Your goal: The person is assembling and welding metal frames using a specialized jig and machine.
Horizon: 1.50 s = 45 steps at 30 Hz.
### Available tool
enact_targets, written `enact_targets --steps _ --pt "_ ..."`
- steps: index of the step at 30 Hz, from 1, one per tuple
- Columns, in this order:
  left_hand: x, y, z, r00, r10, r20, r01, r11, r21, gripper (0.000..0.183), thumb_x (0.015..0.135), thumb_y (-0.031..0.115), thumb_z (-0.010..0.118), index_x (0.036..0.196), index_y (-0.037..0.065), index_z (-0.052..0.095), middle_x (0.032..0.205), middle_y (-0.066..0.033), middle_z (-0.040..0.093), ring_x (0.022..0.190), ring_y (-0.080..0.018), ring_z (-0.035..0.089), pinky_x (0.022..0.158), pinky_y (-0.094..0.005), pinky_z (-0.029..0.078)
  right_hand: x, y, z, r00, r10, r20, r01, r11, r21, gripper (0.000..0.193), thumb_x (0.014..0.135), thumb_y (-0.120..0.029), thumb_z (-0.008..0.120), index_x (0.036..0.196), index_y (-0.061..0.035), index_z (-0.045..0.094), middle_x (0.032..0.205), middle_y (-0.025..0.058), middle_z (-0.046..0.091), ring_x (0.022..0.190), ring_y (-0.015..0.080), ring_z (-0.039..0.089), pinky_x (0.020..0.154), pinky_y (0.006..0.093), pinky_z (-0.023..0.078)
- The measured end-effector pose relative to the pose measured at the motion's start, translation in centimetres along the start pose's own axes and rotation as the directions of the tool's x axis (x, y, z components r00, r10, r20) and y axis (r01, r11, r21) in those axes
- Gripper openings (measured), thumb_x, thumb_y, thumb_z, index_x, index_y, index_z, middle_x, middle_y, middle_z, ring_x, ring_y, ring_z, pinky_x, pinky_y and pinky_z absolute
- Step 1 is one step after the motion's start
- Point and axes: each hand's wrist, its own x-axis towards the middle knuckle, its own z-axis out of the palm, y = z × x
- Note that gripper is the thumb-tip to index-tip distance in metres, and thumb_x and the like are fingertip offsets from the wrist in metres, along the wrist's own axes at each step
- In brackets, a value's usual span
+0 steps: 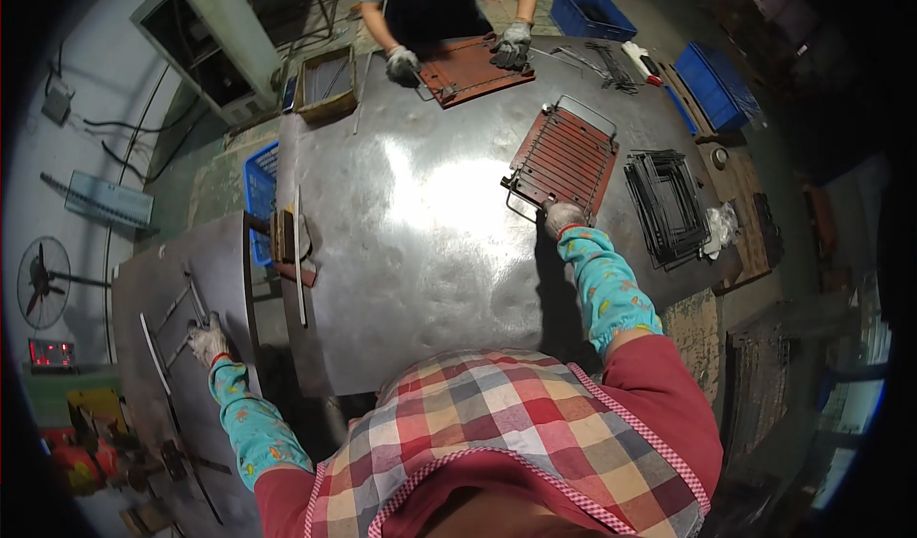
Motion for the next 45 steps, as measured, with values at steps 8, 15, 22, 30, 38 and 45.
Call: enact_targets --steps 8,15,22,30,38,45 --pt "6.5 -14.0 11.8 0.89 0.36 0.28 -0.435 0.855 0.282 0.04 0.098 0.026 0.036 0.128 0.003 0.048 0.115 -0.0116 0.06 0.103 -0.0286 0.057 0.085 -0.0371 0.044 -9.9 -14.3 1.3 0.871 -0.44 -0.218 0.49 0.809 0.324 0.043 0.082 -0.032 0.054 0.118 -0.0076 0.056 0.103 0.0174 0.064 0.095 0.0336 0.061 0.085 0.0413 0.048" --pt "-19.5 1.6 3.5 0.852 0.365 0.376 -0.049 0.77 -0.636 0.033 0.078 0.017 0.071 0.107 0.003 0.06 0.087 -0.0069 0.061 0.082 -0.0189 0.057 0.074 -0.0324 0.048 -21.5 -26.6 5.9 0.617 -0.782 0.086 0.38 0.392 0.838 0.069 0.082 -0.053 0.06 0.123 0.0016 0.052 0.085 0.0168 0.065 0.07 0.0177 0.065 0.063 0.0324 0.052" --pt "-27.4 8.3 1.3 0.413 0.839 0.355 -0.313 0.497 -0.81 0.037 0.09 0.037 0.055 0.099 0.001 0.059 0.08 -0.0208 0.062 0.074 -0.0381 0.06 0.063 -0.0442 0.045 -24.5 -25.6 1.4 0.677 -0.679 0.283 -0.348 0.043 0.936 0.016 0.077 -0.008 0.066 0.085 0.0004 0.056 0.074 0.0118 0.06 0.062 0.0207 0.061 0.055 0.0336 0.054" --pt "-26.6 8.9 2.1 0.355 0.618 0.702 0.143 0.706 -0.694 0.038 0.089 0.037 0.055 0.095 0.0 0.061 0.073 -0.0096 0.063 0.062 -0.0193 0.059 0.057 -0.0338 0.047 -18.3 -8.0 0.3 0.871 -0.47 0.144 -0.198 -0.068 0.978 0.015 0.08 -0.01 0.061 0.087 0.001 0.054 0.074 0.0128 0.059 0.062 0.0249 0.063 0.057 0.0388 0.056" --pt "-27.6 8.2 8.2 0.296 0.478 0.827 0.136 0.836 -0.531 0.034 0.084 0.035 0.061 0.091 0.002 0.061 0.062 -0.007 0.059 0.049 -0.0179 0.055 0.045 -0.0325 0.044 -20.0 2.5 6.8 0.92 -0.118 0.373 -0.379 -0.034 0.925 0.038 0.087 -0.028 0.055 0.105 0.0041 0.052 0.085 0.0192 0.062 0.064 0.0326 0.064 0.054 0.0413 0.056" --pt "-26.9 8.7 6.2 0.12 0.397 0.91 0.523 0.754 -0.398 0.025 0.085 0.03 0.06 0.083 0.005 0.057 0.056 -0.006 0.052 0.042 -0.0168 0.048 0.038 -0.0303 0.039 -19.2 2.7 8.1 0.955 -0.06 0.291 -0.296 -0.096 0.95 0.039 0.085 -0.023 0.058 0.109 0.0063 0.049 0.083 0.0219 0.061 0.059 0.0337 0.063 0.042 0.0428 0.052"
